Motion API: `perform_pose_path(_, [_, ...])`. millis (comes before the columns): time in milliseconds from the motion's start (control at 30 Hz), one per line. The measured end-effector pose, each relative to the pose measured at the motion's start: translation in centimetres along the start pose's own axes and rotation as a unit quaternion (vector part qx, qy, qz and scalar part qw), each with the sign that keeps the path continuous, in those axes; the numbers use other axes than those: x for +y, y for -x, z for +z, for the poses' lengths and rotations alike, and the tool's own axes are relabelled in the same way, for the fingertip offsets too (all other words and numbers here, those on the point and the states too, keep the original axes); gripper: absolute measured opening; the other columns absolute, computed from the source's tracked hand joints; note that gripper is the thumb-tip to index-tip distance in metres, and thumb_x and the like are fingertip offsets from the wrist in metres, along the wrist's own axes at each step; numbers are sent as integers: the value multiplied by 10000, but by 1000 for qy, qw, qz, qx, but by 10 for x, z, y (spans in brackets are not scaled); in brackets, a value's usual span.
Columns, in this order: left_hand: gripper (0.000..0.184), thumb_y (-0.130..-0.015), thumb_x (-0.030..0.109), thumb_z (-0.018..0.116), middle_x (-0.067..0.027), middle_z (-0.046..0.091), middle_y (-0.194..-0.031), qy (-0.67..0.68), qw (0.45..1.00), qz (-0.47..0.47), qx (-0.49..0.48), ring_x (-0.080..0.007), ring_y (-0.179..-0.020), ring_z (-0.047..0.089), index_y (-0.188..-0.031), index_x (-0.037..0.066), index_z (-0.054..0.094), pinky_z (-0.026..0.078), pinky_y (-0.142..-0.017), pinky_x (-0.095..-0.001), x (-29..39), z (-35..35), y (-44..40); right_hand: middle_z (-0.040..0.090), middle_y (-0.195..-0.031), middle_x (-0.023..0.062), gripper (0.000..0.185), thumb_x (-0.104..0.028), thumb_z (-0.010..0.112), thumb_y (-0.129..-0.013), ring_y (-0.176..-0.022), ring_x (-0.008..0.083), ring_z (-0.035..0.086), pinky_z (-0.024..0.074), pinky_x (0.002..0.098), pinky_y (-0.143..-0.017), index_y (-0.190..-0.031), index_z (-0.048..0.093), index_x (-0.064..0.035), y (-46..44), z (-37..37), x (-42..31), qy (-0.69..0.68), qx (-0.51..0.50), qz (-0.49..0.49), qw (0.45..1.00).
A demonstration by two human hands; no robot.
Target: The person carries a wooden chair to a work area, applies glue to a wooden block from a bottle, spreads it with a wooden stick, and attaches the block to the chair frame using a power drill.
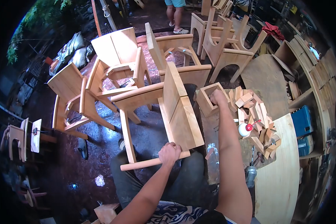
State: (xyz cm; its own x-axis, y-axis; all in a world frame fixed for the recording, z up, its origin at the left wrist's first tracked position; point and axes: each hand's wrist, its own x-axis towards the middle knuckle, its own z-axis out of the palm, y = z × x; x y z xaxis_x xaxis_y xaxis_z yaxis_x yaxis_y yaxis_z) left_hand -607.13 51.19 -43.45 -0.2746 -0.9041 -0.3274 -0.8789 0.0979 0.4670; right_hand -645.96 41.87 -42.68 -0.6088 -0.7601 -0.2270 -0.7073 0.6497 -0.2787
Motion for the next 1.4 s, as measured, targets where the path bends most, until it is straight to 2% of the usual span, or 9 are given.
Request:
perform_pose_path(233, [375, -866, 375, 588, -115, 728, -1127, -4, 1000, -6, -10, -323, -1033, 697, -1058, 115, 778, 534, -925, -441, 2, -4, 0, 705, -1222, 167, 308, -105, 704, -821, -1155, 328, 676, 555, 448, -949, -1120, 760, -60, 8, -3, -17, 64, -9, 67, 996])
perform_pose_path(867, [373, -865, 384, 602, -119, 730, -1118, 0, 1000, -4, -6, -329, -1028, 699, -1059, 117, 777, 537, -917, -449, -2, 3, -2, 705, -1168, 214, 274, -163, 668, -849, -1127, 367, 675, 548, 457, -935, -1079, 759, -45, 2, 1, -8, 18, 28, 53, 998])
perform_pose_path(967, [378, -866, 384, 597, -123, 728, -1123, -7, 1000, -5, -8, -332, -1029, 699, -1060, 113, 776, 537, -916, -451, 0, 0, 0, 708, -1193, 189, 258, -85, 657, -821, -1169, 365, 656, 546, 452, -952, -1049, 774, -58, -16, 9, 4, -11, 18, 69, 997])
perform_pose_path(1000, [379, -868, 384, 593, -126, 728, -1122, -6, 1000, -9, -13, -335, -1028, 699, -1059, 113, 776, 537, -916, -454, 2, -3, 0, 730, -1034, 200, 210, -64, 658, -801, -990, 337, 699, 565, 426, -843, -971, 775, -26, -46, 33, 30, -40, 58, -5, 997])
perform_pose_path(1033, [379, -871, 383, 589, -128, 728, -1122, -6, 1000, -13, -19, -338, -1028, 699, -1058, 113, 776, 537, -916, -457, 3, -5, 0, 751, -874, 211, 170, -44, 659, -781, -812, 310, 743, 584, 400, -734, -893, 777, 5, -62, 45, 44, -69, 98, -79, 990])
perform_pose_path(1100, [380, -872, 383, 587, -135, 728, -1116, -7, 1000, -11, -19, -345, -1024, 699, -1058, 111, 777, 538, -912, -463, 1, -3, -1, 715, -678, 151, 110, 31, 644, -749, -553, 206, 667, 536, 338, -540, -770, 752, 39, -15, -6, 16, -352, 11, 3, 936])
perform_pose_path(1133, [381, -873, 383, 585, -142, 727, -1111, -6, 1000, -11, -18, -352, -1019, 700, -1057, 110, 777, 539, -909, -470, 1, -2, -1, 713, -678, 123, 87, 33, 668, -766, -499, 136, 648, 522, 285, -480, -776, 754, 19, -19, -3, 22, -416, 53, 25, 908])
perform_pose_path(1267, [402, -880, 401, 585, -164, 726, -1101, -17, 1000, 0, -9, -371, -1012, 700, -1069, 103, 776, 541, -898, -482, 1, 0, 0, 718, -810, 78, 100, 62, 666, -790, -666, 136, 670, 557, 223, -552, -844, 741, 23, 21, -35, 27, -565, 105, 90, 814])
perform_pose_path(1400, [407, -888, 408, 585, -158, 727, -1107, -27, 999, -9, -16, -364, -1015, 701, -1074, 100, 775, 539, -906, -471, 4, -2, 1, 707, -823, 81, 124, 25, 658, -848, -651, 128, 670, 578, 196, -569, -958, 716, 30, 35, -24, 62, -712, 111, 101, 686])
